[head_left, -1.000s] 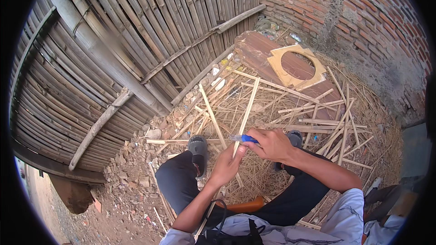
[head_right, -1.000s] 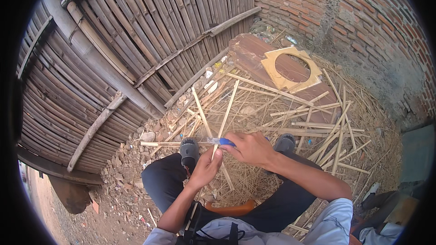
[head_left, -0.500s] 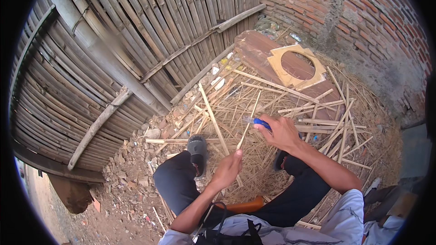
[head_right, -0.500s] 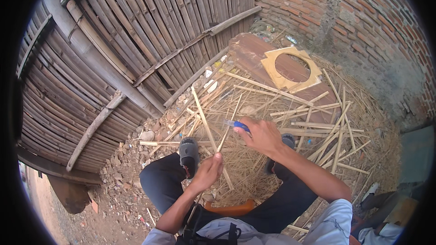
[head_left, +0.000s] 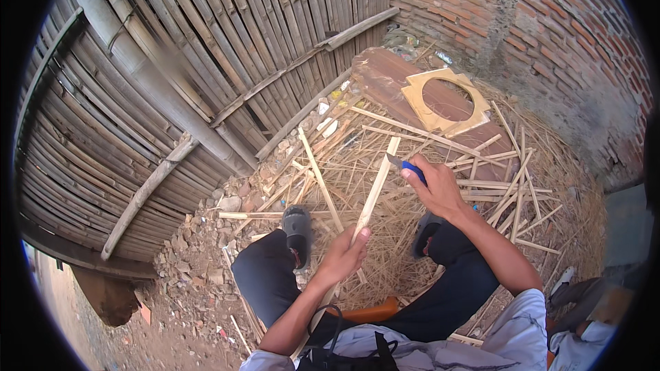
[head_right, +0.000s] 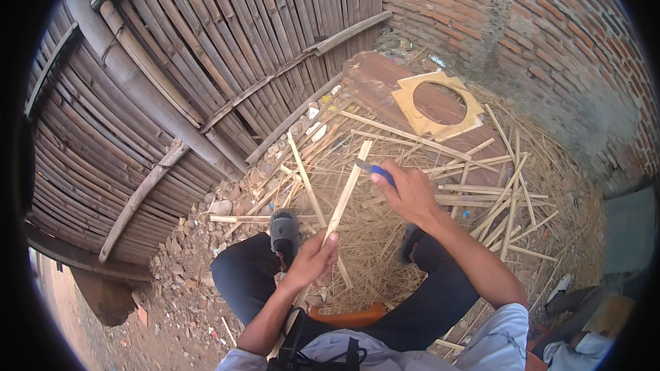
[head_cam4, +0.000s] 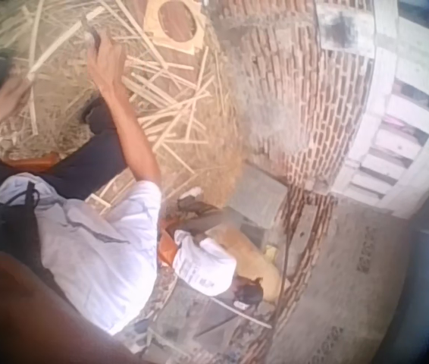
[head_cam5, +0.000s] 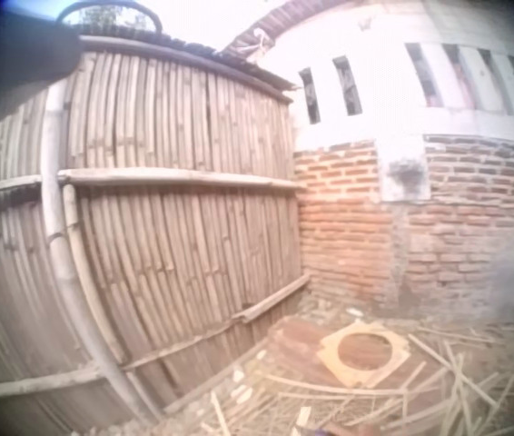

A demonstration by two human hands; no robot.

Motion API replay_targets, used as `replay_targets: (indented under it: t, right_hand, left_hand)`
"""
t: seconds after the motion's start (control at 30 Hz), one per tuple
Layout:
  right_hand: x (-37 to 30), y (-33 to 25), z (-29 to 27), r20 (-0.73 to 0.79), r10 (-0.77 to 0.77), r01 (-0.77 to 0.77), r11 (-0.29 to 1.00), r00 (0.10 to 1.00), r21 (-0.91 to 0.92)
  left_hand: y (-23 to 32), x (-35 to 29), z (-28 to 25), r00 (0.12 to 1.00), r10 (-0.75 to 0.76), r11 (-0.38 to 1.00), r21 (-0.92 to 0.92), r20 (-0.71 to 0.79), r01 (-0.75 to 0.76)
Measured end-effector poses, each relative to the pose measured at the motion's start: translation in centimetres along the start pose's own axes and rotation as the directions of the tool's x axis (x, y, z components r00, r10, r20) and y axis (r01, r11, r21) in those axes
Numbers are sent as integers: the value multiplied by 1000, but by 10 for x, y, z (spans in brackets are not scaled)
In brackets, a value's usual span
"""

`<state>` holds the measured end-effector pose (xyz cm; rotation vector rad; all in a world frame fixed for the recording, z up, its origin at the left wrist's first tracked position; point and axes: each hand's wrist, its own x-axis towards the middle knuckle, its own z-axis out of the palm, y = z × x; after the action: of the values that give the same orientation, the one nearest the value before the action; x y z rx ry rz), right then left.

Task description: The person sits on the ground and uses a utility knife to shave thin strips from a wooden stick. They repeatedly scrape the blade along the stick's length, rotating it to work on different sides, while wood shavings accumulate on the ground.

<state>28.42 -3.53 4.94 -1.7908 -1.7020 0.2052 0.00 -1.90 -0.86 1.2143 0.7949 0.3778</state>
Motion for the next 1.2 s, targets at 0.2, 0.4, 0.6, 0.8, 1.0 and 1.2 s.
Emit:
replay_targets:
  t: [0.2,0.4,0.6,0.8,1.0,1.2]
  right_hand:
    - [-20,-35,23,177,-241,232,970,954,70]
    - [-34,-43,45,197,-265,259,964,944,51]
    - [-32,-47,47,185,-272,260,962,944,84]
    - [-30,-50,43,189,-259,247,965,947,82]
    - [-29,-49,40,203,-231,227,973,951,44]
    - [-3,-28,18,78,-29,31,999,997,-30]
  left_hand:
    - [11,1,-3,994,47,998,-44,-99,-52]
    - [1,5,-5,957,266,957,152,-114,-248]
    - [-8,9,-9,983,162,980,131,-91,-149]
    - [-11,10,-7,973,202,955,241,-110,-171]
    - [-8,11,-5,972,203,949,268,-121,-165]
    - [-16,3,-8,982,158,942,314,-104,-118]
